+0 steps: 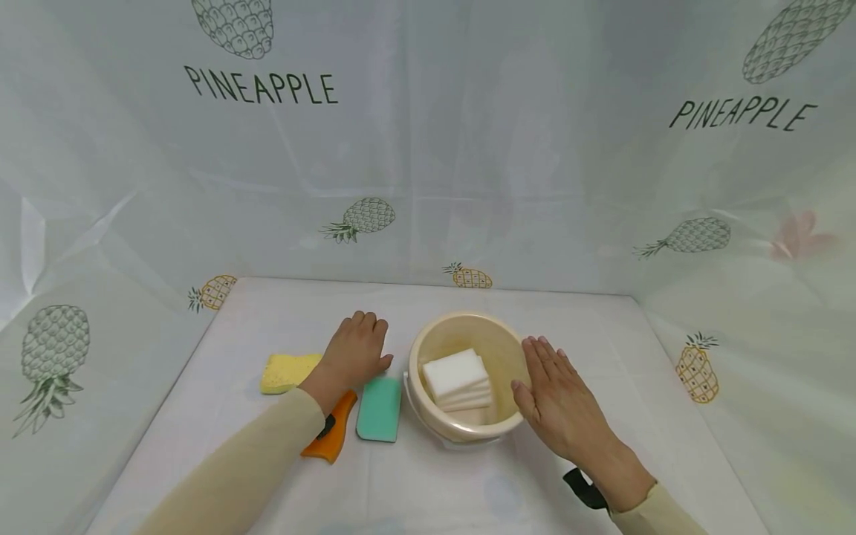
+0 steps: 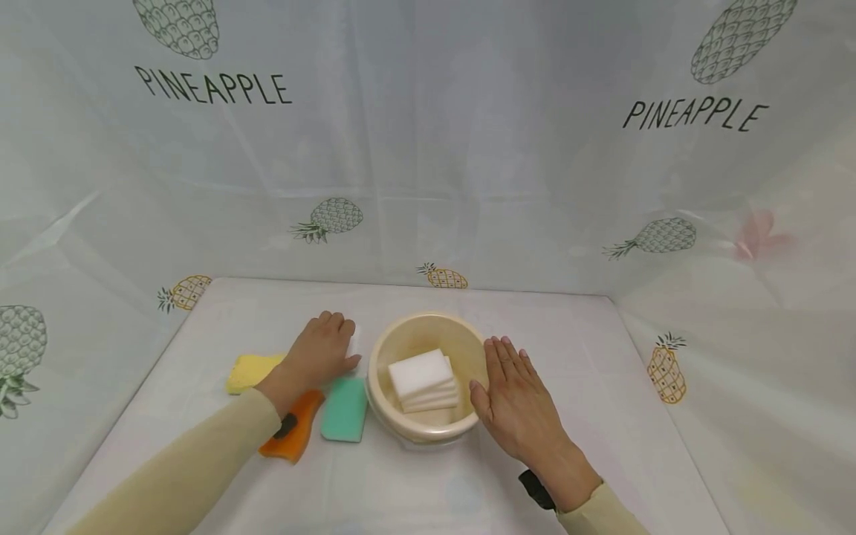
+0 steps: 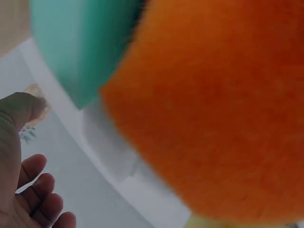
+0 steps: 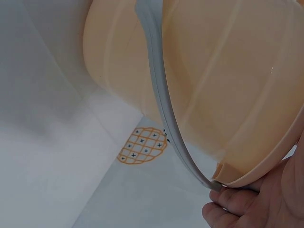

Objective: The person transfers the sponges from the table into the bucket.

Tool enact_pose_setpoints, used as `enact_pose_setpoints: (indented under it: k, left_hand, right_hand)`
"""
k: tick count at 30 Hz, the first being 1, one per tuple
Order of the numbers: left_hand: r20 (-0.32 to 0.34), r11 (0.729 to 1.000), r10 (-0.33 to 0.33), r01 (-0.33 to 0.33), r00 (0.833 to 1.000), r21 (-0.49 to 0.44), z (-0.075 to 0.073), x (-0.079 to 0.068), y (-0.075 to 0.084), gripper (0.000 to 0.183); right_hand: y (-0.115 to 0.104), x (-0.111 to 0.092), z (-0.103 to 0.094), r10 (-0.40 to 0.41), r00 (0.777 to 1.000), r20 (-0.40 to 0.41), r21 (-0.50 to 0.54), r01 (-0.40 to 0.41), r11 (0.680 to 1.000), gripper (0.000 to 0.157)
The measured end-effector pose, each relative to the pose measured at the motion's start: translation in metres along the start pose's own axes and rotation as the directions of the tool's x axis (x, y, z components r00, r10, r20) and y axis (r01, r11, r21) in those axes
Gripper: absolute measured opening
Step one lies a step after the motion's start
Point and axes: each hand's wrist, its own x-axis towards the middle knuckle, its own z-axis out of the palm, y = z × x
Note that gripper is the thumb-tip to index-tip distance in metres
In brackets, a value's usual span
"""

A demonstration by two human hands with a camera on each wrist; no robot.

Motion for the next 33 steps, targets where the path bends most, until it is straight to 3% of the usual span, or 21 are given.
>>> enact_pose_setpoints:
  k: [7, 14, 19, 26, 33]
  left_hand:
    - [0.074, 0.999, -0.009, 0.006, 0.997, 0.043, 0.017, 0.002, -0.003, 0.063]
    - [0.088, 0.996, -0.010, 0.003, 0.996, 0.085, 0.021, -0.003, -0.020, 0.052]
    - [0.059, 0.992, -0.095, 0.090, 0.994, 0.089, 0.016, -0.012, -0.033, 0.061]
    - [0.083, 0.964, -0.267, 0.266, 0.960, 0.031, 0.014, -0.023, -0.042, 0.083]
    - [0.117, 0.946, -0.321, 0.314, 0.940, 0.078, 0.022, -0.034, -0.047, 0.086]
  right_hand:
    - [0.000, -0.002, 0.000, 0.010, 1.000, 0.000, 0.002, -0.010, 1.000, 0.064]
    - [-0.001, -0.003, 0.001, 0.008, 1.000, -0.014, 0.002, -0.008, 1.000, 0.064]
    - [0.000, -0.003, 0.001, 0.010, 1.000, -0.010, 0.000, -0.010, 1.000, 0.064]
    - [0.001, -0.004, 0.000, 0.012, 1.000, -0.008, -0.004, -0.012, 1.000, 0.064]
    - [0.000, -0.004, -0.001, 0.011, 1.000, -0.018, -0.006, -0.011, 1.000, 0.065]
